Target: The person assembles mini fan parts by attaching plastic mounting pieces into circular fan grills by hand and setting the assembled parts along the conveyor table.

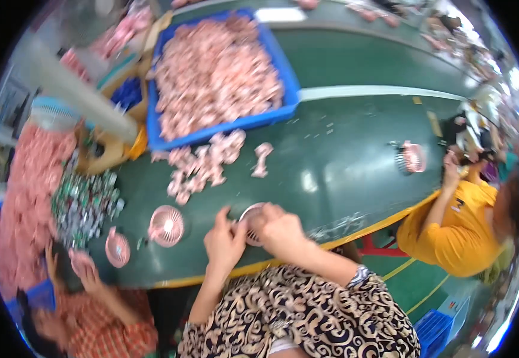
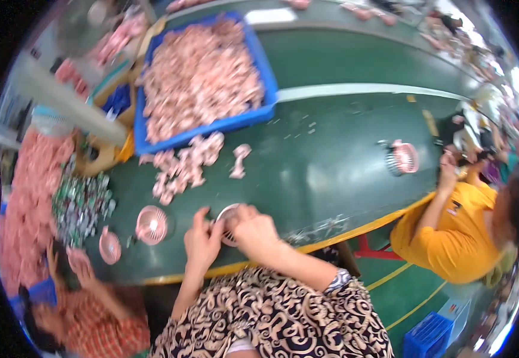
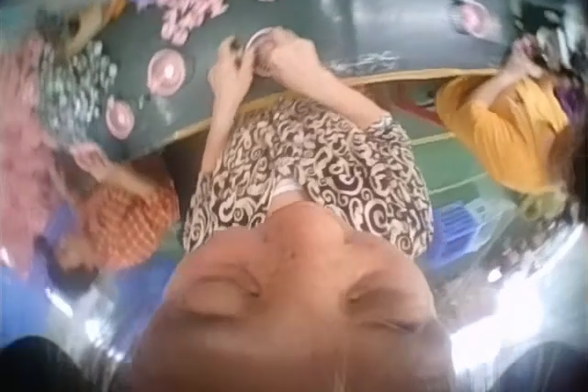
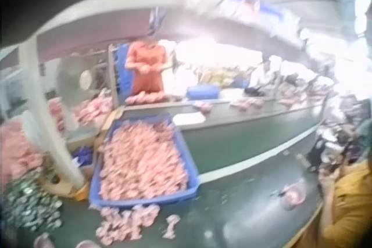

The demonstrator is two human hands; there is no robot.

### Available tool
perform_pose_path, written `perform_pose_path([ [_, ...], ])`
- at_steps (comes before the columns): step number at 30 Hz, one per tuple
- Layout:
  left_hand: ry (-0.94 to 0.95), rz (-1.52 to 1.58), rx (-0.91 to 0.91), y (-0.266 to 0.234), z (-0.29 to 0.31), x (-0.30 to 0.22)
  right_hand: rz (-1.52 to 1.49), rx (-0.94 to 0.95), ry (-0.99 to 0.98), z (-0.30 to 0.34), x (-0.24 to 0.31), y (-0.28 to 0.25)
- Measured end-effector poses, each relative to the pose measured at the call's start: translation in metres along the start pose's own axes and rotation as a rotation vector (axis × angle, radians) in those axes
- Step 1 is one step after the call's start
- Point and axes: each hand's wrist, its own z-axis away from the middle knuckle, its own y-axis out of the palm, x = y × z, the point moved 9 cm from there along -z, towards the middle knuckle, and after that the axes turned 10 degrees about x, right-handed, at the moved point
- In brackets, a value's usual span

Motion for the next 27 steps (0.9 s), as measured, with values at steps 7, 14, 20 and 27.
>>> perform_pose_path([
  [7, 0.034, 0.108, 0.032, 0.002, 0.002, 0.013, -0.279, -0.116, -0.101, 0.019, -0.006, -0.005],
  [14, 0.225, -0.222, -0.308, -0.074, 0.038, -0.007, -0.129, -0.174, 0.265, 0.064, -0.094, -0.060],
  [20, -0.006, -0.373, -0.262, -0.091, 0.056, 0.047, 0.066, -0.503, 0.473, 0.072, -0.150, -0.102],
  [27, 0.083, 0.041, 0.072, -0.045, 0.046, -0.010, -0.309, -0.250, 0.205, -0.021, -0.120, -0.054],
])
